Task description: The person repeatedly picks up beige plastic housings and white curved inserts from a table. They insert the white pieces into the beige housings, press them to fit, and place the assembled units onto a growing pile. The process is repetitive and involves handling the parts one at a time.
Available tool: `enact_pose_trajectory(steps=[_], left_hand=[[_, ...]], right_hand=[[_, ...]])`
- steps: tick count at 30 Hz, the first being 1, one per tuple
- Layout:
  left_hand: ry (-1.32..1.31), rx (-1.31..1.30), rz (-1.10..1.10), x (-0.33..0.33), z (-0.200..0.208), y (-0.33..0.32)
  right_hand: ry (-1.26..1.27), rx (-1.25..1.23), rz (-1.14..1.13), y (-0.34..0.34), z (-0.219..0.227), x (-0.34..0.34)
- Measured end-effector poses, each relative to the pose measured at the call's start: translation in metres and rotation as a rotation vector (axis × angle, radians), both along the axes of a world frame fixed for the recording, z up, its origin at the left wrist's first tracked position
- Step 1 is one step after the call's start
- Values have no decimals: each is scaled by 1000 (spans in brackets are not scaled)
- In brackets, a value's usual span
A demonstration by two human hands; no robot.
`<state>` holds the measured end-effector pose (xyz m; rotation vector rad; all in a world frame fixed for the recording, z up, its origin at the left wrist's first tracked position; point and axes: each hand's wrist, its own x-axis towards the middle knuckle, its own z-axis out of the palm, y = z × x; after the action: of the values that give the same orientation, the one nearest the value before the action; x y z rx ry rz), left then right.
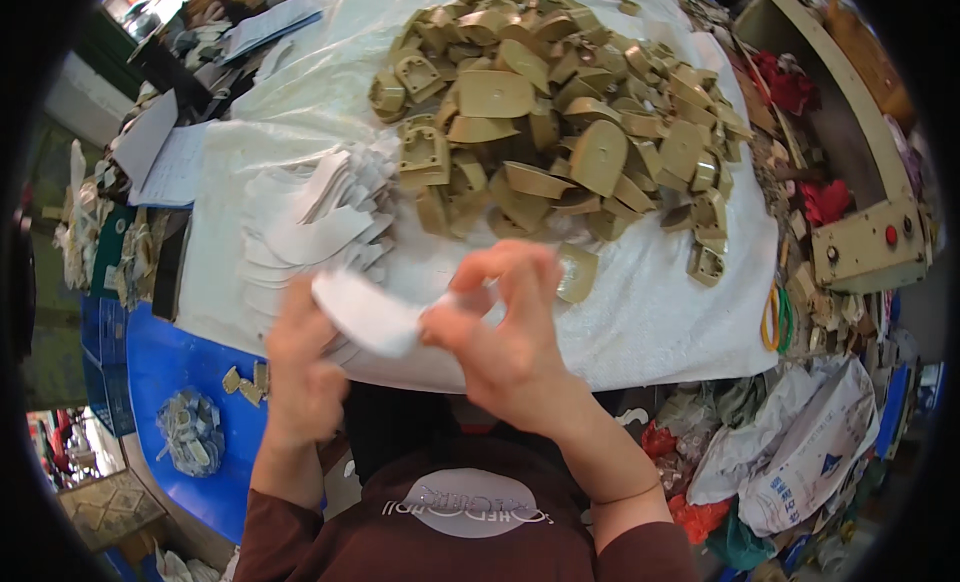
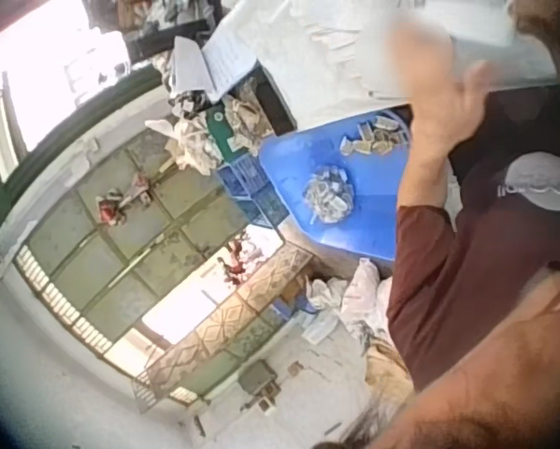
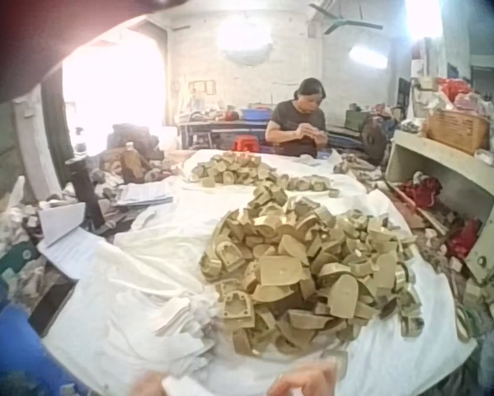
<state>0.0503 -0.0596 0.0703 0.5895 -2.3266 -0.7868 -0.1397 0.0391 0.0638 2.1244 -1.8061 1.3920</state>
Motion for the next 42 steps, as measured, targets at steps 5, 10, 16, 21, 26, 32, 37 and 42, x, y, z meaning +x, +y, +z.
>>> enact_pose_trajectory(steps=[5, 10, 16, 21, 26, 32, 37, 42], left_hand=[[399, 1134, -73, -34, -39, 44], [601, 1415, -95, -49, -61, 55], [707, 1510, -86, -53, -60, 58], [684, 1434, -57, -50, -68, 60], [680, 1418, -64, -54, -59, 73], [659, 1415, -188, -51, -49, 74], [621, 1384, -142, -51, -44, 77], [503, 1193, -19, -52, -43, 83]], right_hand=[[-34, 229, 3, 42, -29, -46], [159, 384, -760, 51, -58, -71], [-86, 235, -490, 64, -63, -58], [-588, 50, -101, 69, -45, -26], [-410, -161, -3, 42, -36, -3], [-296, -312, -8, 36, -50, 2], [-283, -304, -18, 35, -51, 2], [-224, -308, -77, 32, -54, 4]])
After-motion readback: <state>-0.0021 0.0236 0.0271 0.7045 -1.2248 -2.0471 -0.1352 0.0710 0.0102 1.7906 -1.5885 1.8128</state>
